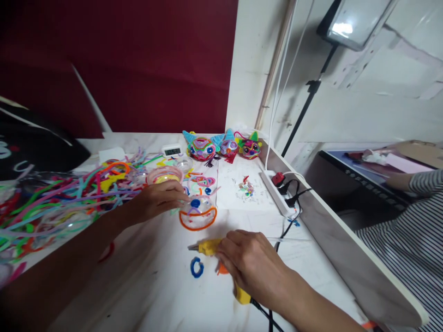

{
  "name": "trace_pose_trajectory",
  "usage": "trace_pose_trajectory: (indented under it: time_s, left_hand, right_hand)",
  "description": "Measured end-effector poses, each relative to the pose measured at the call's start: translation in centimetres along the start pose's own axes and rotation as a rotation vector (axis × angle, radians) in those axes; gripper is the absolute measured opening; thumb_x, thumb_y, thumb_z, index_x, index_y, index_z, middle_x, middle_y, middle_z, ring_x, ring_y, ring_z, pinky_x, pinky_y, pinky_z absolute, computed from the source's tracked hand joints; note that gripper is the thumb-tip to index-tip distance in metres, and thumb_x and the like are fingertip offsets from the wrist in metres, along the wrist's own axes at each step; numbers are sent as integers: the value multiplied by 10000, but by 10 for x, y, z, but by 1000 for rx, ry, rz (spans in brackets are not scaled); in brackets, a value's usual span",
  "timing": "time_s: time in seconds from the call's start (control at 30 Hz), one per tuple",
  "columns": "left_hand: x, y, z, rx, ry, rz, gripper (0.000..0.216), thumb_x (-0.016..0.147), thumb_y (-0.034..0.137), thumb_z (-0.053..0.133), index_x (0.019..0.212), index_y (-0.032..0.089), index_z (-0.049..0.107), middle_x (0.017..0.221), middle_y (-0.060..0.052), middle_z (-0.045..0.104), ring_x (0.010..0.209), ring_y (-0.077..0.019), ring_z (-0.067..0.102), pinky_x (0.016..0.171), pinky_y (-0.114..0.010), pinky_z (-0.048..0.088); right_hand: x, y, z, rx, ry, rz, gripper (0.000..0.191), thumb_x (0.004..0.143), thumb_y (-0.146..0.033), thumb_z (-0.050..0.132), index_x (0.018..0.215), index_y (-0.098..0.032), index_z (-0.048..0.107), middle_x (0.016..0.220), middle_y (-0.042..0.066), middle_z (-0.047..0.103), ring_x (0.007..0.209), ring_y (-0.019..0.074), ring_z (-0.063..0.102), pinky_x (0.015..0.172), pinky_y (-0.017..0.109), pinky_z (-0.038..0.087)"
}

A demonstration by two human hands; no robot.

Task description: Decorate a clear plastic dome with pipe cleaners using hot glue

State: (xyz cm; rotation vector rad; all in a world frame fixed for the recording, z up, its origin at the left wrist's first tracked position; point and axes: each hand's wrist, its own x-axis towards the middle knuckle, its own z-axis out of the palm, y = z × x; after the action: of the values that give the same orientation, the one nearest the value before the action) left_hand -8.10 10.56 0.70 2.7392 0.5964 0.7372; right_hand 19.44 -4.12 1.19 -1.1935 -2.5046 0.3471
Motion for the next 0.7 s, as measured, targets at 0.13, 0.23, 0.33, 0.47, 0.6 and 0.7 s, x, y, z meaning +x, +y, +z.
trace_pose_trajectory:
  time_s: [0.13,0.23,0.33,0.47,0.6,0.7]
  left_hand:
    - [5,-1,-2,28,-100,2,249,957,294,486,1071,215,692,977,-64,607,826,-133,592,741,-220,441]
    - [8,-4,-4,61,-88,34,244,955,279,489,1070,211,693,958,-65,608,812,-136,588,730,-221,438]
    - [9,-6,-5,52,-44,60,258,961,285,476,1057,179,692,938,-77,623,840,-149,593,768,-239,449]
    - [7,-4,-5,37,-41,42,254,965,281,471,1029,175,692,935,-75,631,839,-147,598,766,-245,461]
    - [5,-2,-2,37,-47,53,238,966,260,468,1015,184,689,947,-73,626,833,-135,604,751,-234,465]
    - [3,-2,2,38,-108,45,233,966,217,458,1028,194,681,971,-70,623,823,-120,603,728,-214,453]
  right_hand:
    - [-2,0,4,-40,110,-121,220,971,-166,440,848,-152,621,712,45,596,637,150,549,591,267,393]
    - [-2,1,4,-67,170,-173,176,959,-146,463,893,-142,627,706,46,596,626,159,528,582,283,382]
    - [-3,4,4,-54,201,-181,160,953,-133,473,924,-132,630,703,48,593,624,163,520,575,288,375]
    - [-4,8,7,-65,218,-207,152,943,-111,480,940,-125,631,695,49,594,617,166,505,572,297,374]
    - [-3,6,10,-60,252,-276,119,928,-116,519,895,-112,633,688,53,606,607,162,513,564,307,389]
    - [0,2,10,-70,267,-277,159,937,-130,513,836,-123,637,665,42,609,590,153,531,556,304,410]
